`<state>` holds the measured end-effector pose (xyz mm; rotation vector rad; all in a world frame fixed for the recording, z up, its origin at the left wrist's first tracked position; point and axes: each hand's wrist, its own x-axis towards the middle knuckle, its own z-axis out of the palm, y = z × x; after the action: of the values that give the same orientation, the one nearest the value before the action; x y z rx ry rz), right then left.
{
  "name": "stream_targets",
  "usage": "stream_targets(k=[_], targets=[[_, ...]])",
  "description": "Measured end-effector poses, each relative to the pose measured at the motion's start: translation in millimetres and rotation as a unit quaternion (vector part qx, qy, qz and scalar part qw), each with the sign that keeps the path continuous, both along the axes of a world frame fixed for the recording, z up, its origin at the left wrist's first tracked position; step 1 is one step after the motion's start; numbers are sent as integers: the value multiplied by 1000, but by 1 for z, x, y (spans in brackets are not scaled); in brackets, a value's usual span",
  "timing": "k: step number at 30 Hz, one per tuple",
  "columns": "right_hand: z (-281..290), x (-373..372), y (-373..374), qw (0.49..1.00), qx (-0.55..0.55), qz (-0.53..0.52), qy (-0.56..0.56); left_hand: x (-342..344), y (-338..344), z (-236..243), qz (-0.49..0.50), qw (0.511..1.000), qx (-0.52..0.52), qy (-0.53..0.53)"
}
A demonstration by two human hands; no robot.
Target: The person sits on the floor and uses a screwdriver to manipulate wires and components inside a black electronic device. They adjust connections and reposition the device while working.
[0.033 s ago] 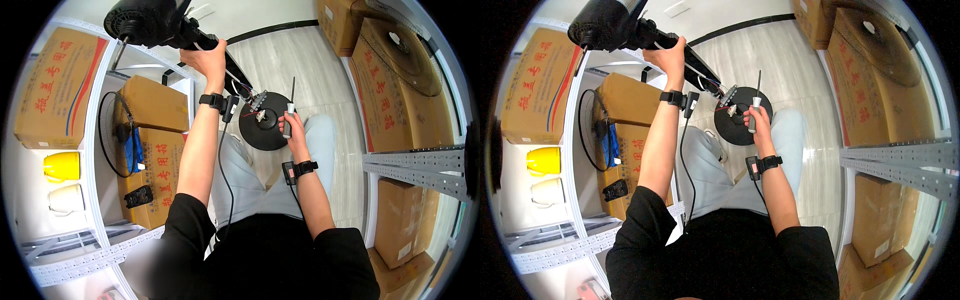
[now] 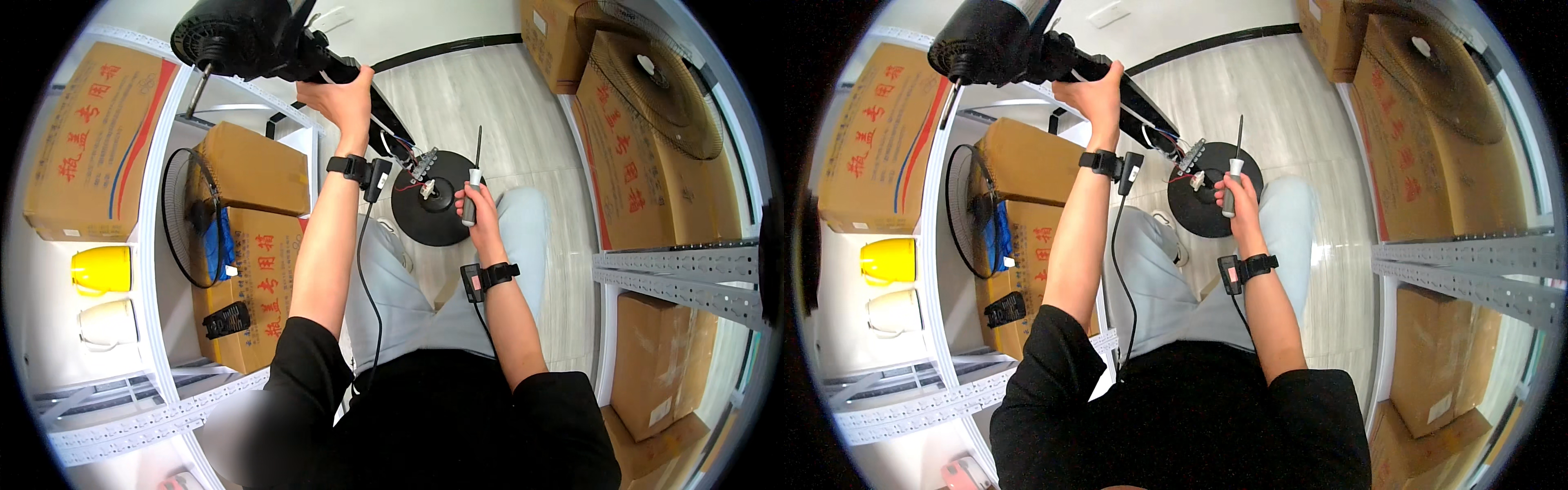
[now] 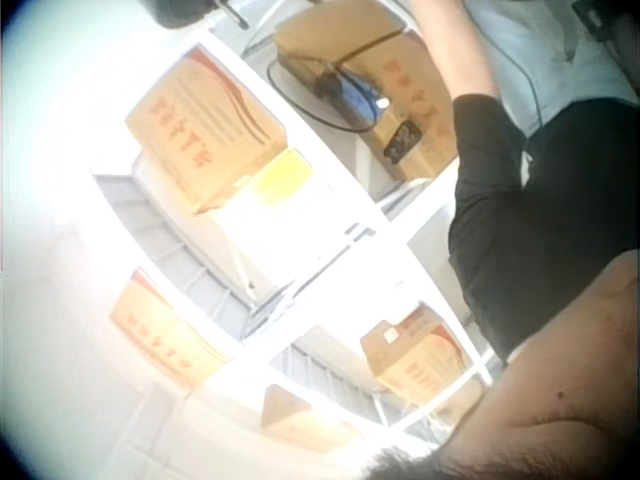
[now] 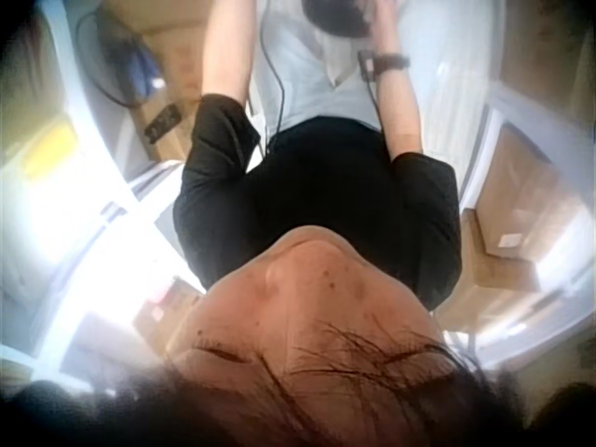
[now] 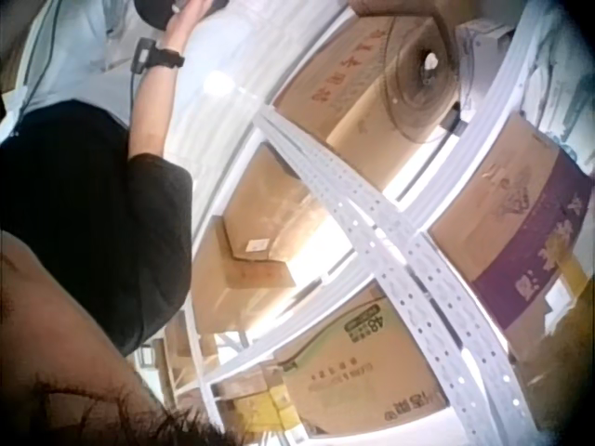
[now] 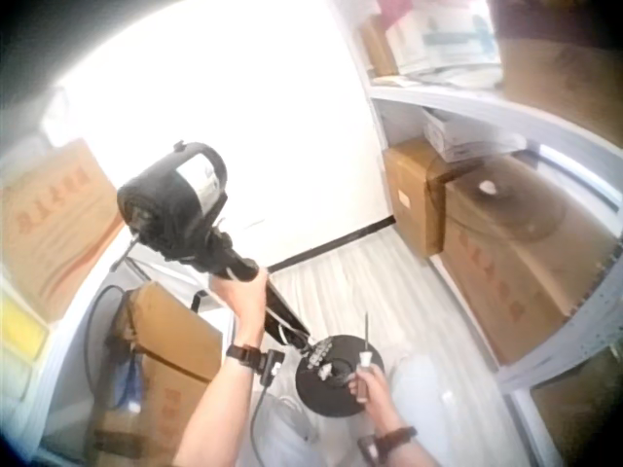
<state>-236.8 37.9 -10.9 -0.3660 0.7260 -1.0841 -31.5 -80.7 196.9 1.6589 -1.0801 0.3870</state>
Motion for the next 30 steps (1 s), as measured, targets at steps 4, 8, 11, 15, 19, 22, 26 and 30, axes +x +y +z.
stream_targets(k=[4,8,11,15,19,22,26,30], targets=[[-3,9,0,1000,3,12,1,-6,11,0,-30,999,-35,-14],[-7,14,1,1000,-1,16,7,-12,20,0,-94,994,-59,17],[-6,8,1,1000,6,6,20,-22,28,4,-138,988,-54,51],[-12,-11,0,999,12,-18,25,-31,42,11,-207,974,-32,81],[-12,-25,3,999,14,-33,19,-5,43,2,-302,944,-5,134],[-14,-31,8,999,20,-40,17,18,39,1,-324,944,-6,54],[-22,-40,11,998,26,-44,21,26,39,9,-418,886,16,199],[-29,-40,8,998,32,-39,27,28,29,21,-464,853,65,228]])
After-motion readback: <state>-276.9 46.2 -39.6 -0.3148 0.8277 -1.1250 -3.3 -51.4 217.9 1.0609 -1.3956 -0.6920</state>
